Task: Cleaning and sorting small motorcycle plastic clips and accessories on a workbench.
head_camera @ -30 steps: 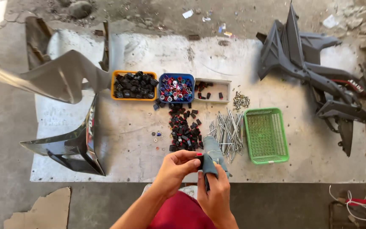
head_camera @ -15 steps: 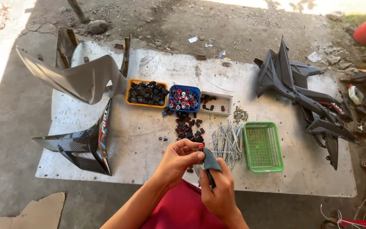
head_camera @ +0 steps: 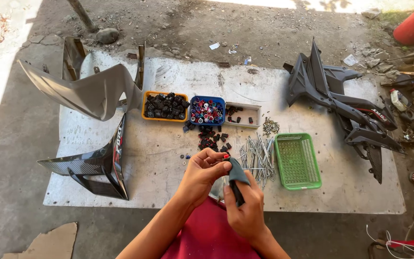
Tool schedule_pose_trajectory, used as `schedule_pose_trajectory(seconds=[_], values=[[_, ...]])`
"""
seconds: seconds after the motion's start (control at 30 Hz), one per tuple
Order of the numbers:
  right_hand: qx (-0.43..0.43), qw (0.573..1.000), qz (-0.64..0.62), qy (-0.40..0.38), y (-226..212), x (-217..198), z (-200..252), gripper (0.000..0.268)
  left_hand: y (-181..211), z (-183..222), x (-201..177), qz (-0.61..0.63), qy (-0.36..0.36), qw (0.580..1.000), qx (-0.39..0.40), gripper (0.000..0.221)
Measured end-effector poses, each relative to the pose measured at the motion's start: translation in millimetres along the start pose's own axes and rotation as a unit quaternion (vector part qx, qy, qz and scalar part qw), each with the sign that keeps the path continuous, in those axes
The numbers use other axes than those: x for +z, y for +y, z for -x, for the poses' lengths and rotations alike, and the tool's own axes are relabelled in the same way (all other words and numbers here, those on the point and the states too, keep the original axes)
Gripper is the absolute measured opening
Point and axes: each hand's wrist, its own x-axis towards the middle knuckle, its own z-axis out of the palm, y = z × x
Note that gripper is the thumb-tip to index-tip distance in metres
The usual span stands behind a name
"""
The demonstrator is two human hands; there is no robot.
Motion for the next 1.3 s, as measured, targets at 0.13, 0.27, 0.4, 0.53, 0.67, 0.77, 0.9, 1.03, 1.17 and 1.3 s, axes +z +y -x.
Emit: schedule_pose_trajectory(seconds=[0.13, 0.27, 0.4, 0.53, 0.67, 0.77, 0.9, 1.03, 1.17, 1.3], values=[[-0.013, 1.0, -0.018, -0.008, 0.7, 0.3, -3.1, 0.014, 8.1, 4.3, 5.2, -0.002, 0.016, 1.0, 0.012, 0.02], [-0.011, 1.0, 0.002, 0.002, 1.0, 3.8, 3.3, 0.015, 8.5, 9.3, 8.1, 0.019, 0.03, 0.999, 0.029, 0.019], [-0.023, 0.999, 0.033, 0.025, 6.5, 4.5, 0.6, 0.015, 12.3, 10.6, 12.2, 0.005, 0.044, 0.999, 0.027, 0.021], [-0.075, 0.995, 0.068, 0.024, 8.5, 5.5, 4.5, 0.023, 14.1, 10.3, 14.9, 0.006, 0.041, 0.999, 0.021, 0.02], [-0.061, 0.988, 0.127, 0.061, 15.9, -3.3, 1.4, 0.01, 13.4, 10.8, 19.1, 0.01, 0.052, 0.998, 0.033, 0.021], [-0.042, 0.995, 0.069, 0.056, 18.2, -7.2, 1.7, 0.009, 18.0, 9.7, 17.9, -0.001, 0.042, 0.999, 0.028, 0.025], [-0.043, 0.999, 0.016, 0.005, 10.0, -3.8, -2.6, 0.015, 13.8, 13.1, 21.8, -0.011, 0.007, 1.0, 0.016, 0.027], [-0.068, 0.996, 0.061, 0.022, 8.0, -1.4, -2.7, 0.017, 12.4, 14.0, 23.3, -0.017, 0.026, 0.999, 0.026, 0.029], [-0.053, 0.996, 0.066, 0.023, 8.6, -2.5, 0.9, 0.013, 13.2, 17.7, 24.7, -0.02, 0.019, 0.999, 0.027, 0.027], [-0.06, 0.997, 0.048, 0.018, 10.0, -2.5, -0.9, 0.01, 16.3, 16.5, 25.0, -0.027, 0.023, 0.999, 0.037, 0.027]])
